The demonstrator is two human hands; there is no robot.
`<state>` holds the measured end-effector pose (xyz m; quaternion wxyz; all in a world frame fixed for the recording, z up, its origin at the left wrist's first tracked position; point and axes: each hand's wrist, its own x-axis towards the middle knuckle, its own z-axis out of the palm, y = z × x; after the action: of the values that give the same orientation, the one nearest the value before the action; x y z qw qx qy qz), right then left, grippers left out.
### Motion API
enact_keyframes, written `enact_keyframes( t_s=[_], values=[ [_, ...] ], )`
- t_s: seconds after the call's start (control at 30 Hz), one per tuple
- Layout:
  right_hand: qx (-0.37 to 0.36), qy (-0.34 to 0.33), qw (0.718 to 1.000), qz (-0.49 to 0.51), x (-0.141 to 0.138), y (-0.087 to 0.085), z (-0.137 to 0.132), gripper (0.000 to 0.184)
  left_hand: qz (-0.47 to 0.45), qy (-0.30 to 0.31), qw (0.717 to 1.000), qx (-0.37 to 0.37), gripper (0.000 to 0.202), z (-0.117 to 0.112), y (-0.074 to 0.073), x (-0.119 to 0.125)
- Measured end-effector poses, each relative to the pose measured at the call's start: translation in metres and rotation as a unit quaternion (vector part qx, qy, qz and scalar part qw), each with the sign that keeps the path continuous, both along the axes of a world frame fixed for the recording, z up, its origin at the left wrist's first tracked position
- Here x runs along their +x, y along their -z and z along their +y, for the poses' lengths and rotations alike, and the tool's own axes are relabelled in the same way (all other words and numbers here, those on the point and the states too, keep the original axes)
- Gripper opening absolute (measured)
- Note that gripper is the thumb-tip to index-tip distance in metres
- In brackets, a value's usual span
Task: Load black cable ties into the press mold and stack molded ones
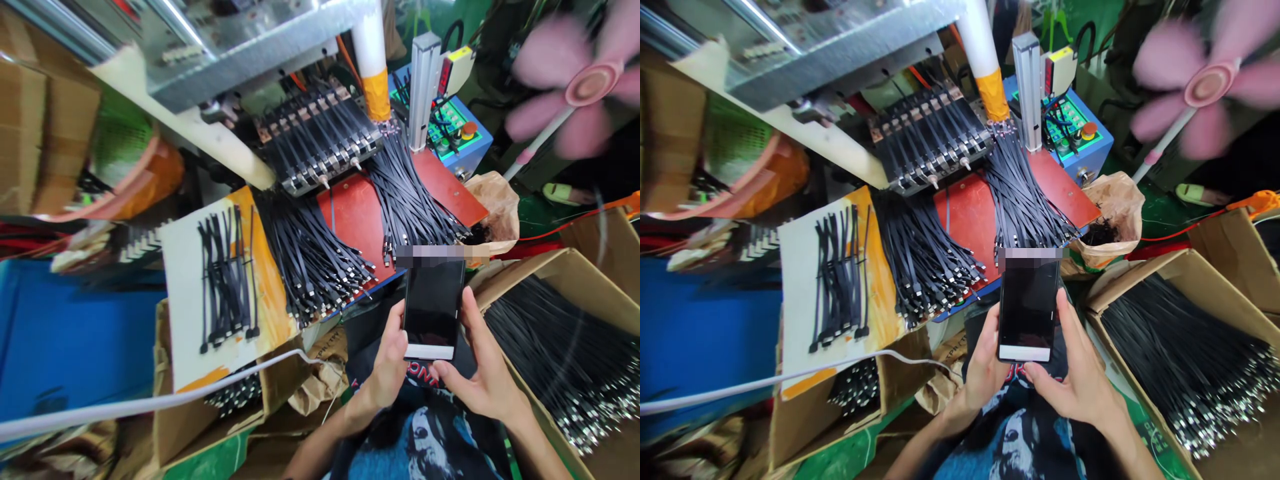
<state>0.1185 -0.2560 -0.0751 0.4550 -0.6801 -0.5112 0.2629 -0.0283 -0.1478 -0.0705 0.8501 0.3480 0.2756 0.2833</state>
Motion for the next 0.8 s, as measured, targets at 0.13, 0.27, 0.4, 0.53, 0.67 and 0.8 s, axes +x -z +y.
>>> enact_keyframes(
  t_s=[0.13,0.27,0.4,0.53,0.67,0.8],
  values=[
    [0.006,0.001,1.000,-0.016,-0.0002,-0.0010,0.0022,0.105,-0.006,-0.004,1.000,-0.006,0.056,-0.0006,0.0003,0.0004],
    [0.010,0.000,1.000,-0.026,0.0000,-0.0026,0.0042,0.104,0.013,-0.016,1.000,0.003,0.053,-0.0004,0.0030,-0.0008],
    [0.018,-0.002,0.999,-0.031,0.0005,-0.0044,0.0057,0.103,0.055,-0.018,0.998,0.029,0.055,0.0018,0.0036,-0.0020],
    [0.016,-0.001,0.999,-0.033,0.0003,-0.0031,0.0063,0.102,0.068,-0.018,0.997,0.032,0.057,0.0030,0.0013,-0.0017],
    [0.009,-0.004,0.999,-0.038,0.0001,-0.0017,0.0057,0.103,0.044,-0.024,0.999,0.016,0.053,0.0020,0.0004,-0.0016],
    [0.006,-0.007,0.999,-0.041,0.0003,-0.0017,0.0057,0.104,0.025,-0.035,0.999,0.003,0.048,0.0007,0.0031,-0.0029]
  ],
)
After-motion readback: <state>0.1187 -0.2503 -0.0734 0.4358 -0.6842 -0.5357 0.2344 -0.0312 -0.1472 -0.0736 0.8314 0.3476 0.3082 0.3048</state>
